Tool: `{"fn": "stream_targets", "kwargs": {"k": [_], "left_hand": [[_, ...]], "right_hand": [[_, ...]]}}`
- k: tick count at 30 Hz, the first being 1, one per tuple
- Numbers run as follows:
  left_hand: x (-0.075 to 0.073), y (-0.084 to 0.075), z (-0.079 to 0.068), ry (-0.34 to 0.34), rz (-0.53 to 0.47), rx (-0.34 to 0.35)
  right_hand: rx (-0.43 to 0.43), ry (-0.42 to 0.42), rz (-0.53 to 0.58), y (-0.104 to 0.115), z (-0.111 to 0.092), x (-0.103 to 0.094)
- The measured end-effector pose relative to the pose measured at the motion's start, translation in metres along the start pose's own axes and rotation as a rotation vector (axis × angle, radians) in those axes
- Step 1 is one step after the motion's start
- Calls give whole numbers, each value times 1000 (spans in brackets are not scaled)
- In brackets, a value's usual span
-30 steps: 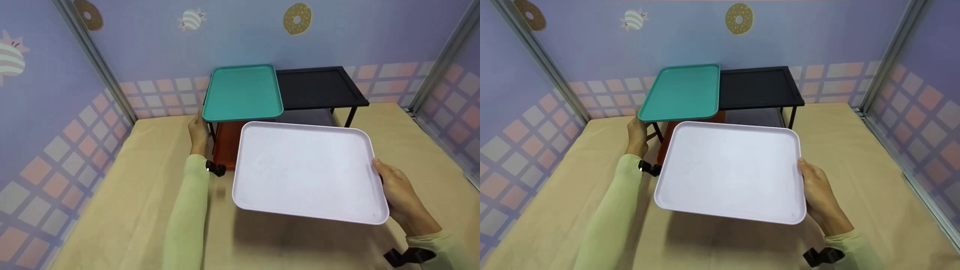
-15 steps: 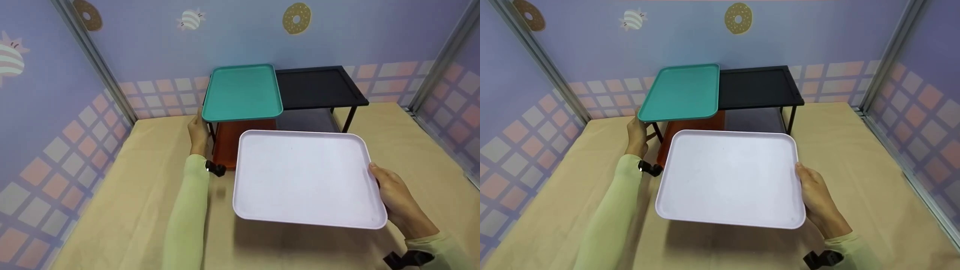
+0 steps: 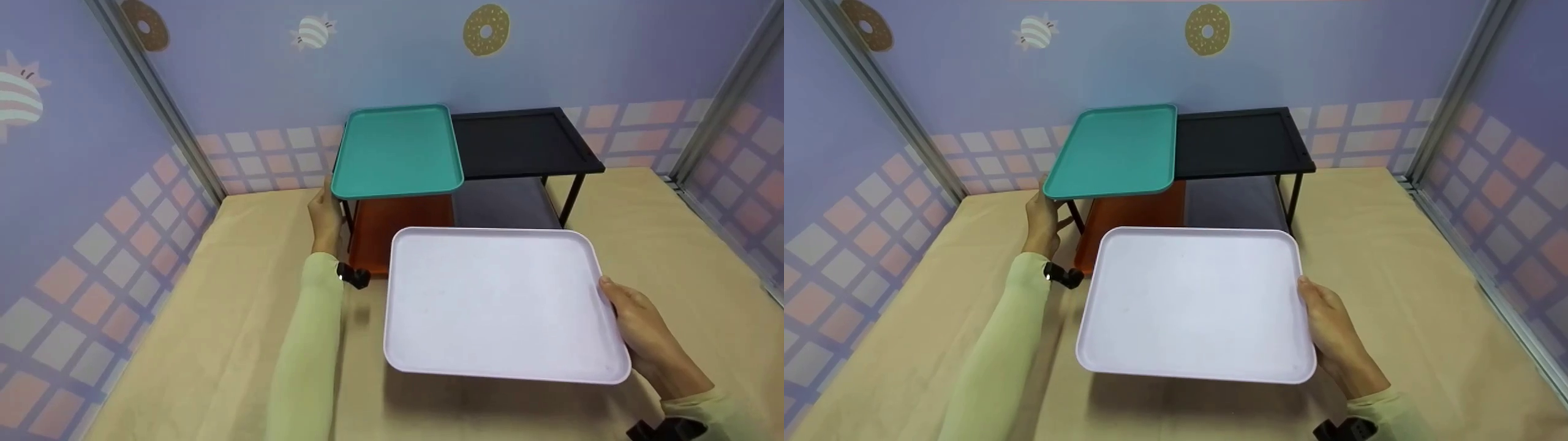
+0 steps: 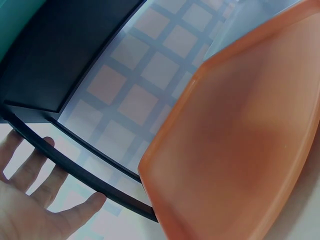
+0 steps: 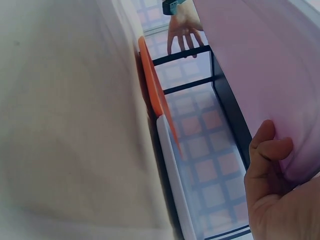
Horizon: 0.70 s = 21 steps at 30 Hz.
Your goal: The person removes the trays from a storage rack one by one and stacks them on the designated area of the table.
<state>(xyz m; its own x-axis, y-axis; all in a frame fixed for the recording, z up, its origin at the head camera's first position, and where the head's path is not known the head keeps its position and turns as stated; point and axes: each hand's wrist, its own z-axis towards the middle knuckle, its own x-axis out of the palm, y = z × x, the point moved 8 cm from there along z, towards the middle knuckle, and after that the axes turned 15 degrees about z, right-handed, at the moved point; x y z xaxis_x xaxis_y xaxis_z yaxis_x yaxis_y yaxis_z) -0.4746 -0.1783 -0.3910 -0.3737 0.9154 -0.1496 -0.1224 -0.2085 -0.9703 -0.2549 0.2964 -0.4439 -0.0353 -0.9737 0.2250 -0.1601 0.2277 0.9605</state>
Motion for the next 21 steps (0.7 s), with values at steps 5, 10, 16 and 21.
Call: {"fn": "stream_targets", "kwargs": {"k": [5,10,16,21], "left_hand": [[1,2,0,1,-4,-8],[1,1,-1,2,12,-14],[1,-1,-1,13,18,7],[1,-1,0,14,18,23]], "right_hand": [[14,-9,20,-7,0,-2],[27,-9,26,-14,0,-2],[58,15,-25,-20,0,0],[77,11,-26,-24,1,2]]}}
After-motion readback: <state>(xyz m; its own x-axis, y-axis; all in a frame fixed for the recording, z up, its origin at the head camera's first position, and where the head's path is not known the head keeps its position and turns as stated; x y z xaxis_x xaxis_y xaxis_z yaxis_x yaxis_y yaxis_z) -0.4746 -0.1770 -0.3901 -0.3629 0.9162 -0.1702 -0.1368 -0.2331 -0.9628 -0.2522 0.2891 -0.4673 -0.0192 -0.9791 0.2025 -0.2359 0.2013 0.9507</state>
